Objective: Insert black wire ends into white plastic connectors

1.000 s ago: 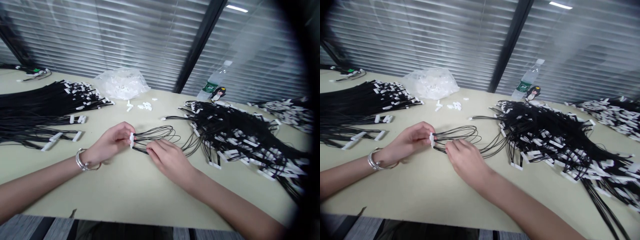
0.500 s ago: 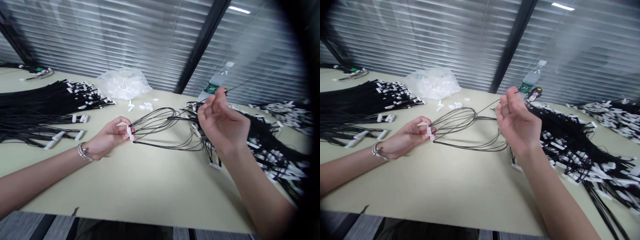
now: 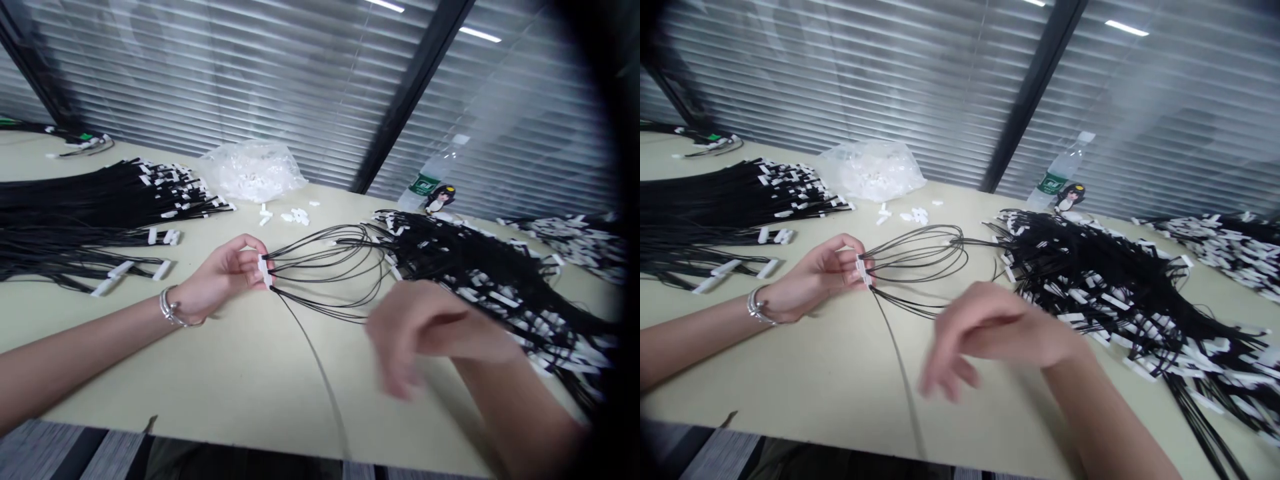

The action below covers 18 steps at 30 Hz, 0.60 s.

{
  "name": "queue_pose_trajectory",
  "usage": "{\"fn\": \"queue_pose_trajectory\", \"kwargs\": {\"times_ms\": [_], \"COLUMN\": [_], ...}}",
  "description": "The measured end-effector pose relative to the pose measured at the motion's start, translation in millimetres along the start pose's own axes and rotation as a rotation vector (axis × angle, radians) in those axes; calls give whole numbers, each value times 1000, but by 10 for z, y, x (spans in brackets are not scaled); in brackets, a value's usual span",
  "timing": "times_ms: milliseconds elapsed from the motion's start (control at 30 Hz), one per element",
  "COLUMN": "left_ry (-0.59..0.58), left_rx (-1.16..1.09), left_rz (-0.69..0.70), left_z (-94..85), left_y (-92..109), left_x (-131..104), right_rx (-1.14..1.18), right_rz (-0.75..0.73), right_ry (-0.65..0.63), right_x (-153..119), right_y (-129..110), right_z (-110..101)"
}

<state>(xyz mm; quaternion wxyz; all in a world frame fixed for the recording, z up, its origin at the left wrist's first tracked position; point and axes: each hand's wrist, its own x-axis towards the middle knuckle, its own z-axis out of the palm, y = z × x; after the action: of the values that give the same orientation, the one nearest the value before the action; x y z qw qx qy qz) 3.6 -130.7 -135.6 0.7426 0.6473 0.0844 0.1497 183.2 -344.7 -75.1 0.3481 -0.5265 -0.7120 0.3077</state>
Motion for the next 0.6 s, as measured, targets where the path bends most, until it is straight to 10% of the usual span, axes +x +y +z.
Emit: {"fn": "queue_pose_trajectory", "kwargs": {"times_ms": [200,600], "left_ry": [-15,-58], "left_rx": [150,371], "left_rz": [95,193], "left_z": [61,137], "left_y": [-9,-27], "left_x": [-29,-121], "right_rx": [-544,-650], "right_rz": [98,92], "right_ry": [377,383], "right_x": [285,283], "right_y": [79,210], "right_z": [640,718]}}
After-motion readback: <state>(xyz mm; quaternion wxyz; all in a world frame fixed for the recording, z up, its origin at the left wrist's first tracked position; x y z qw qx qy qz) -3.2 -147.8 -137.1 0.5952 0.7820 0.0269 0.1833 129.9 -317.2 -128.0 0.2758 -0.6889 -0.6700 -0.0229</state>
